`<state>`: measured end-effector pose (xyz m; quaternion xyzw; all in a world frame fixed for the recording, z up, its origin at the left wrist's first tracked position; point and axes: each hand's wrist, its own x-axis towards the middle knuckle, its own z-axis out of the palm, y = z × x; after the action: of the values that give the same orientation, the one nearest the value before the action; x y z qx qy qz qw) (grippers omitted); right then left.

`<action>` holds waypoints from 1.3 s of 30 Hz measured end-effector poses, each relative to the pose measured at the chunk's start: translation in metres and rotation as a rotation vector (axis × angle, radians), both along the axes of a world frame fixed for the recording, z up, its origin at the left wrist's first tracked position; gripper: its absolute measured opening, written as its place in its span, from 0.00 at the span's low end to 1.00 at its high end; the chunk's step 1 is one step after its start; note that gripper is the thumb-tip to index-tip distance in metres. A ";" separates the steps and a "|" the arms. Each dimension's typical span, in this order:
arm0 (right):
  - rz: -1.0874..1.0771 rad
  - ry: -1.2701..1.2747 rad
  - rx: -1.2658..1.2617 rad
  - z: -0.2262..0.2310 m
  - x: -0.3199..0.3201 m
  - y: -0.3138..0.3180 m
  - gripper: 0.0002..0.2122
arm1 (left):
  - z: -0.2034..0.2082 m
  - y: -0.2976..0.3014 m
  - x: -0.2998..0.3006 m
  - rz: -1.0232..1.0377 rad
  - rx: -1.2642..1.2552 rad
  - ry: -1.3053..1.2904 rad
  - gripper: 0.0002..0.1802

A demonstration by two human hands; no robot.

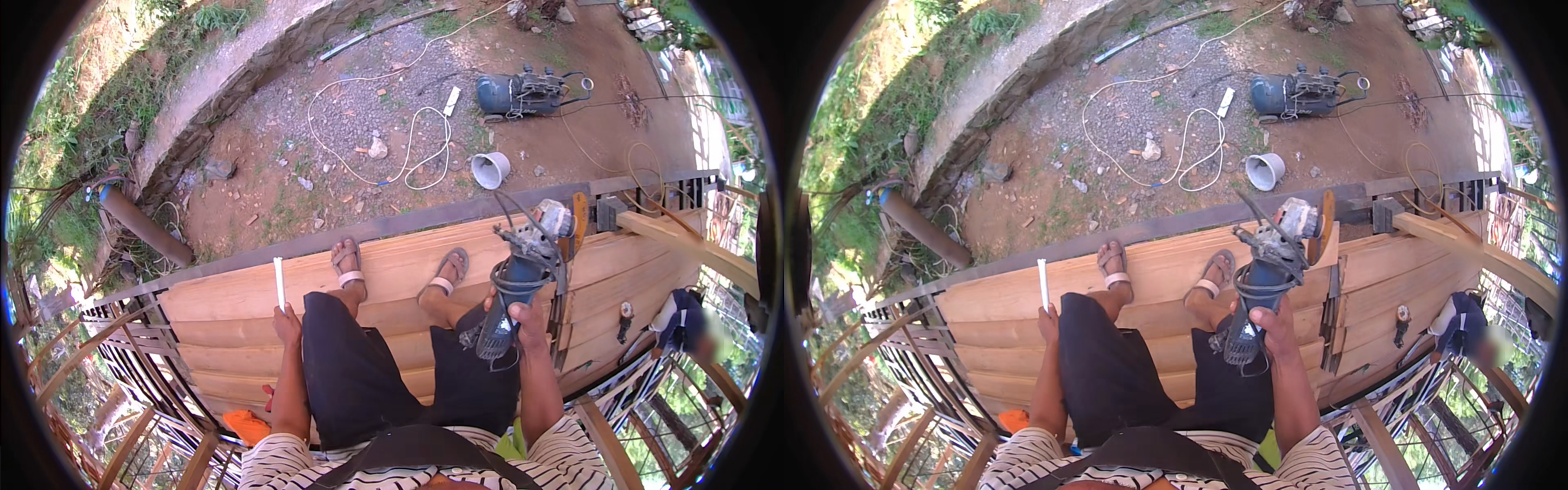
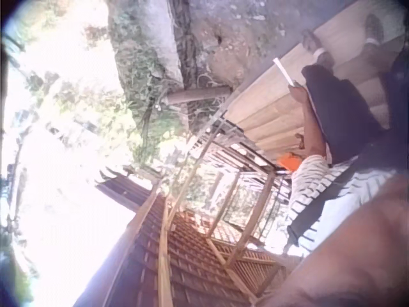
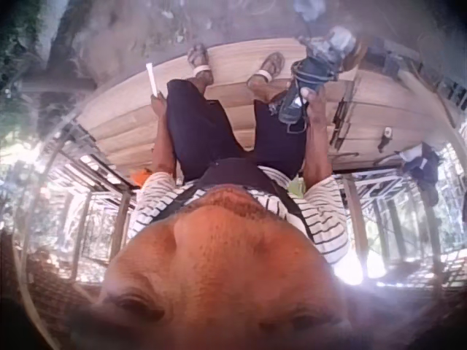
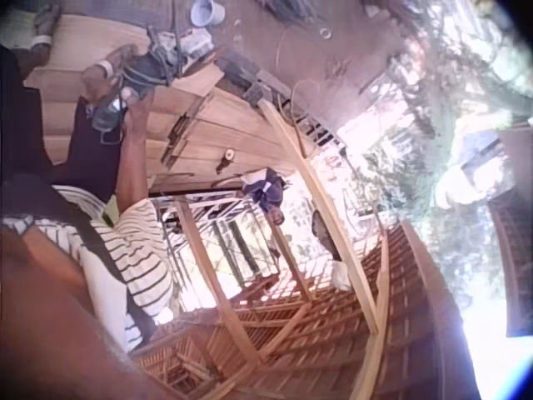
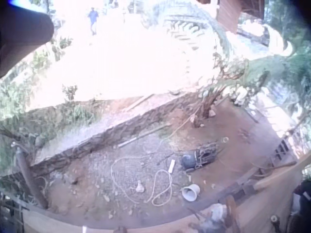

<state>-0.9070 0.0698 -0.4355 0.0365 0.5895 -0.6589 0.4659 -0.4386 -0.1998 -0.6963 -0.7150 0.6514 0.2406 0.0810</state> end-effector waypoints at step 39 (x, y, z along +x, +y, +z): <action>-0.129 0.570 -1.084 -0.170 0.241 -0.070 0.24 | -0.348 -0.037 0.110 0.358 -0.526 -0.404 0.49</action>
<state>-0.6660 -0.0003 -0.6058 -0.3476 0.2686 -0.8755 0.2013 -0.3289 -0.2366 -1.0440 -0.8469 0.5266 -0.0706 -0.0220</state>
